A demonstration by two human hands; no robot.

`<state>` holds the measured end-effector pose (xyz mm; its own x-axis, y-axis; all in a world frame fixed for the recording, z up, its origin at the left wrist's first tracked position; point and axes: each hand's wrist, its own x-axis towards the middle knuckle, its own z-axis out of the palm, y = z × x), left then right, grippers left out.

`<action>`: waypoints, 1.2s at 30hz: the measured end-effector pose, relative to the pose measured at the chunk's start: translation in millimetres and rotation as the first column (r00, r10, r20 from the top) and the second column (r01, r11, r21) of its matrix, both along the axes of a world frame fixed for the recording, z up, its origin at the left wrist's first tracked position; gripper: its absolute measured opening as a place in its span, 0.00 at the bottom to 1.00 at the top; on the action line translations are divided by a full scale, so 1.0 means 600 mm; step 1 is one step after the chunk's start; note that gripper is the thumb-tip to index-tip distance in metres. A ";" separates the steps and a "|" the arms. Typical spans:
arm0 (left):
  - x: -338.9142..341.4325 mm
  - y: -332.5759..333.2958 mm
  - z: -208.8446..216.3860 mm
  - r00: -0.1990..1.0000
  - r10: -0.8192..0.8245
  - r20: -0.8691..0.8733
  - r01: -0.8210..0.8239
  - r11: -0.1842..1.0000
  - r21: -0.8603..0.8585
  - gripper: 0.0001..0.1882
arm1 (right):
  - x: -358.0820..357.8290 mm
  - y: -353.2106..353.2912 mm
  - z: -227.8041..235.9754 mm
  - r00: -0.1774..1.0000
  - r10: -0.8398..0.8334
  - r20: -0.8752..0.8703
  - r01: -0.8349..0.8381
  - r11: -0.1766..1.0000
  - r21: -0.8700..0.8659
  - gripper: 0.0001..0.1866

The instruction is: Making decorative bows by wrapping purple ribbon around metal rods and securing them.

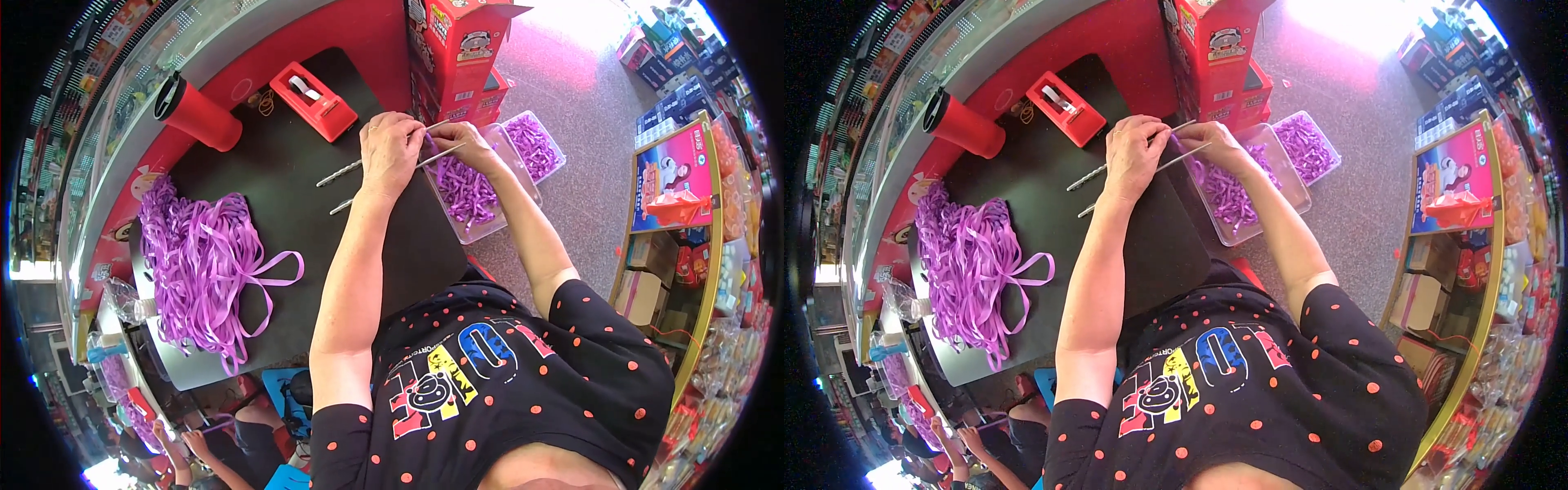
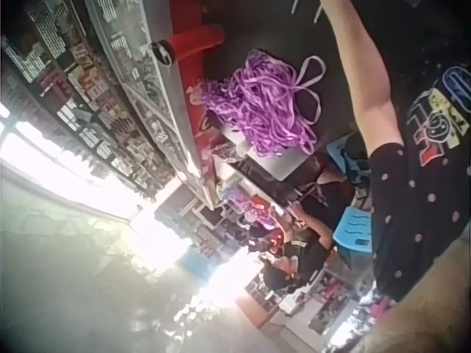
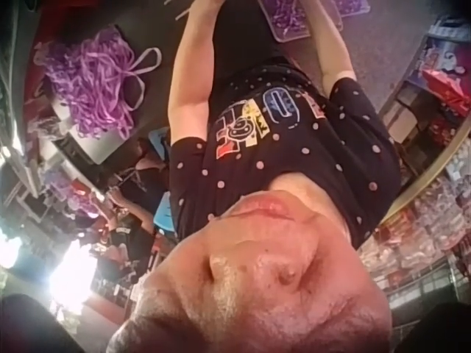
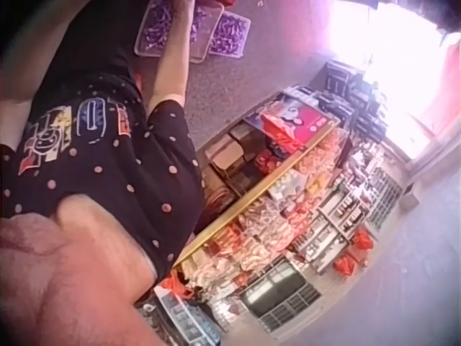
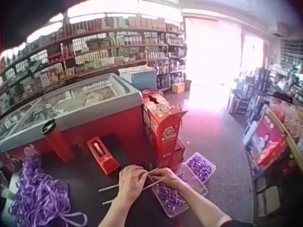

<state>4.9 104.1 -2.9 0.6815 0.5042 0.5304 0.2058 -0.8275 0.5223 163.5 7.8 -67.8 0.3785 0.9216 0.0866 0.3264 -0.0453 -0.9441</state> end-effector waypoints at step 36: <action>-0.012 0.003 0.009 0.992 0.036 -0.120 -0.038 0.999 -0.016 0.07 | -0.087 -0.084 -0.272 0.903 -0.402 -0.152 0.401 0.915 -0.038 0.13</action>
<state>-2.1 105.8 2.8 0.7201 0.5390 0.4370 0.2976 -0.8088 0.5072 111.2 -42.6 -231.0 0.7248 0.6890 -0.0066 0.1311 -0.1472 -0.9804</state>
